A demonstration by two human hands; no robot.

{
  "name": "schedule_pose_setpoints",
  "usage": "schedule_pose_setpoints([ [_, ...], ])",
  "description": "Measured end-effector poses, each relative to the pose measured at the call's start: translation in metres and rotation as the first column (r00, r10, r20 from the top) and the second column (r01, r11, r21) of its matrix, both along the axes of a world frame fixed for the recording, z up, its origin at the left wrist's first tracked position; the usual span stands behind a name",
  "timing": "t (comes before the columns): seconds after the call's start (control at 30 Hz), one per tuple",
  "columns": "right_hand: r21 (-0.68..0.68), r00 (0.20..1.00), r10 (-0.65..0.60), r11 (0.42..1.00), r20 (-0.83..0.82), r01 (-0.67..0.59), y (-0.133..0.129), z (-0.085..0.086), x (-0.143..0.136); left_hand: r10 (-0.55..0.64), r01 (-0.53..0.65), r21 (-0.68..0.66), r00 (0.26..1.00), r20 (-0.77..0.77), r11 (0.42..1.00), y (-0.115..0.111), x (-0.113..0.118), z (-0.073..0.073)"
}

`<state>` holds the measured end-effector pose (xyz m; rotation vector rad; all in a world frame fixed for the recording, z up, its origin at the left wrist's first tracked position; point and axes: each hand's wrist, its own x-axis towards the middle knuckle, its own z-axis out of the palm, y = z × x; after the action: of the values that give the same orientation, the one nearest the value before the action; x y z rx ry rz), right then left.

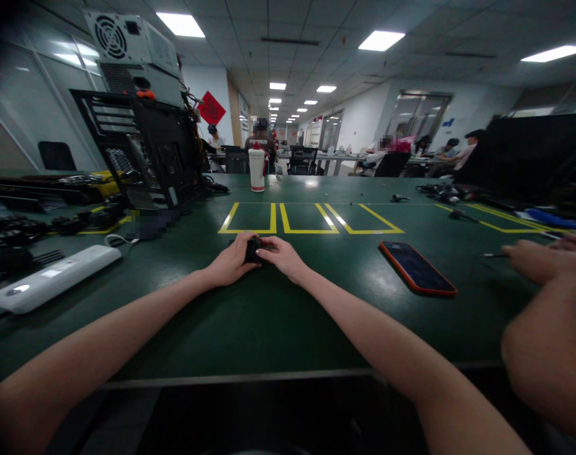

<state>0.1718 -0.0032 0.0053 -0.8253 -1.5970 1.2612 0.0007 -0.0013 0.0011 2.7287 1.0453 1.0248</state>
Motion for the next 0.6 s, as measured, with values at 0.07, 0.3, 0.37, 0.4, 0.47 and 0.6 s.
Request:
schedule_pose_setpoints([
  [0.07,0.022,1.000,0.010,1.000,-0.014,-0.010,-0.0009,0.0001,0.0005,-0.006,0.006,0.003,1.000,0.003,1.000,-0.0001,0.0001,0.0004],
  [0.3,0.082,1.000,-0.006,0.997,0.023,0.004,-0.0054,0.0007,0.0019,0.002,-0.002,-0.013,1.000,0.008,1.000,-0.0011,0.0001,0.0013],
  [0.37,0.053,1.000,-0.017,0.998,0.024,0.015,-0.0060,0.0015,0.0011,0.006,-0.006,-0.012,1.000,0.013,1.000,-0.0012,0.0003,0.0012],
  [0.4,0.034,1.000,-0.018,0.999,0.019,0.017,-0.0062,0.0018,0.0005,0.006,-0.005,-0.010,1.000,0.012,1.000,-0.0011,0.0004,0.0012],
  [0.47,0.007,1.000,-0.019,1.000,0.004,0.019,-0.0063,0.0022,-0.0007,0.004,-0.004,-0.004,1.000,0.005,1.000,-0.0007,0.0007,0.0008],
  [0.6,-0.020,1.000,-0.023,1.000,-0.010,0.022,-0.0052,0.0025,-0.0014,0.014,-0.014,0.005,1.000,-0.010,1.000,0.0005,0.0008,-0.0002],
])
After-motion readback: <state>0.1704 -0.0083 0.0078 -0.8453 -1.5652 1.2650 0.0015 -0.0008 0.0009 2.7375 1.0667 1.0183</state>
